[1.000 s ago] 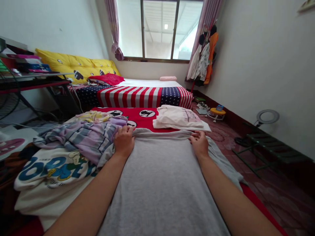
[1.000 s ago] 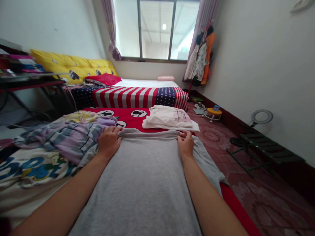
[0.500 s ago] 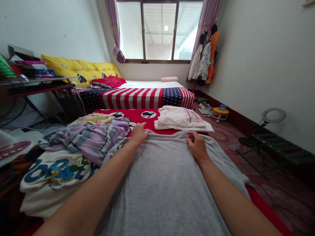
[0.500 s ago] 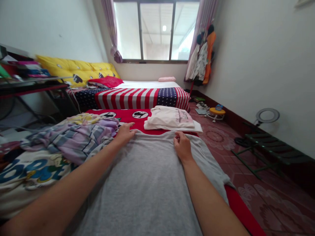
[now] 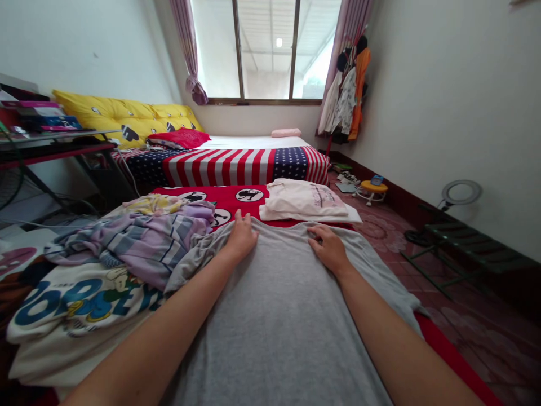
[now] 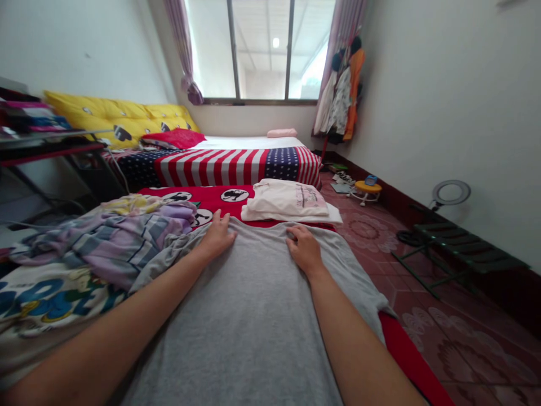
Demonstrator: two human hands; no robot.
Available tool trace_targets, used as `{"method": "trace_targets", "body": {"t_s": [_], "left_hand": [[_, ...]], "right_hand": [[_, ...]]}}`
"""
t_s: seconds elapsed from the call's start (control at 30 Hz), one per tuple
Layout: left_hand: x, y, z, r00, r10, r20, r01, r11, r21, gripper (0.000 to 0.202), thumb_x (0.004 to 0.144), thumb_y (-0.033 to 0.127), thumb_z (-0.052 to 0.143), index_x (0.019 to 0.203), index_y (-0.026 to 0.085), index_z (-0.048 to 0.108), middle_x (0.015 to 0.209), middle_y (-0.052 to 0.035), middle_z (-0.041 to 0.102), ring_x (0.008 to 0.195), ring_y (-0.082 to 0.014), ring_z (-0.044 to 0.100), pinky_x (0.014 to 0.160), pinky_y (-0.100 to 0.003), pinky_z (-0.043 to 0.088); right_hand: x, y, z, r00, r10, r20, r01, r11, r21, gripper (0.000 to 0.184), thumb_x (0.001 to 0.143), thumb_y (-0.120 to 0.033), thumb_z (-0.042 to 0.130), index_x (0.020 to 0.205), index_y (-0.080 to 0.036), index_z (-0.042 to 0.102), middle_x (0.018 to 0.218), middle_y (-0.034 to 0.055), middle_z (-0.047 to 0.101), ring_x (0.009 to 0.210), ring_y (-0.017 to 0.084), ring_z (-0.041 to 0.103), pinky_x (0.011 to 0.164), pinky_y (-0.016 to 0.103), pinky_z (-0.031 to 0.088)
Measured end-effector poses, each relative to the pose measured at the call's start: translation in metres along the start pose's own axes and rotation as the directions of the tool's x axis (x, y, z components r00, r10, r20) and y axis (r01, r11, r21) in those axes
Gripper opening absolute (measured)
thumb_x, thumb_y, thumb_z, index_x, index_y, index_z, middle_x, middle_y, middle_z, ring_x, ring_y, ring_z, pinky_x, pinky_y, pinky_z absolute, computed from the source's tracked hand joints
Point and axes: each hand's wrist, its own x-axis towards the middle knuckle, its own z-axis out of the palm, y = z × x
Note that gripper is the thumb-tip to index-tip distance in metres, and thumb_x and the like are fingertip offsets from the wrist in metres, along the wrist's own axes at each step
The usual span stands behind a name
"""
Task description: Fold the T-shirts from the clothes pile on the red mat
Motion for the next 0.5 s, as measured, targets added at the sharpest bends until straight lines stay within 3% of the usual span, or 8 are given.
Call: {"method": "trace_targets", "body": {"t_s": [0.1,0.2,0.3,0.5], "left_hand": [[-0.031,0.016,0.0,0.976,0.112,0.187,-0.123,0.991,0.047,0.063,0.088,0.035,0.053,0.14,0.002,0.04,0.152,-0.0253,0.025,0.142,-0.0325,0.026,0.113,-0.041,0.029],[-0.062,0.022,-0.001,0.917,0.213,0.337,-0.241,0.97,0.044,0.066,0.09,0.055,0.043,0.145,0.018,0.038,0.156,-0.0176,0.022,0.144,-0.0337,0.018,0.114,-0.051,0.022],[-0.08,0.019,0.002,0.919,0.24,0.313,-0.274,0.96,0.066,0.066,0.089,0.065,0.036,0.146,0.031,0.035,0.158,-0.0094,0.019,0.145,-0.0339,0.013,0.114,-0.058,0.012],[-0.085,0.012,0.008,0.933,0.252,0.258,-0.281,0.956,0.085,0.067,0.088,0.068,0.031,0.146,0.034,0.034,0.158,-0.0071,0.02,0.145,-0.0342,0.012,0.113,-0.06,0.008]], "right_hand": [[0.001,0.0,0.0,1.0,-0.014,0.014,0.014,1.0,-0.016,0.03,0.08,-0.022,0.057,0.107,-0.02,0.068,0.117,0.0077,0.063,0.099,0.02,0.061,0.091,0.032,0.047],[0.001,0.001,0.001,1.0,-0.021,0.012,0.021,0.998,-0.053,0.031,0.081,-0.022,0.056,0.109,-0.02,0.069,0.119,0.0076,0.063,0.11,0.022,0.056,0.098,0.034,0.043],[0.001,0.003,0.003,1.0,0.022,-0.014,-0.023,0.993,-0.112,0.032,0.081,-0.024,0.058,0.111,-0.019,0.069,0.122,0.0086,0.061,0.117,0.025,0.051,0.104,0.037,0.039],[0.005,0.003,0.007,0.986,0.143,-0.085,-0.154,0.978,-0.139,0.031,0.08,-0.02,0.056,0.107,-0.013,0.07,0.125,0.0163,0.06,0.12,0.03,0.05,0.107,0.048,0.032]]}}
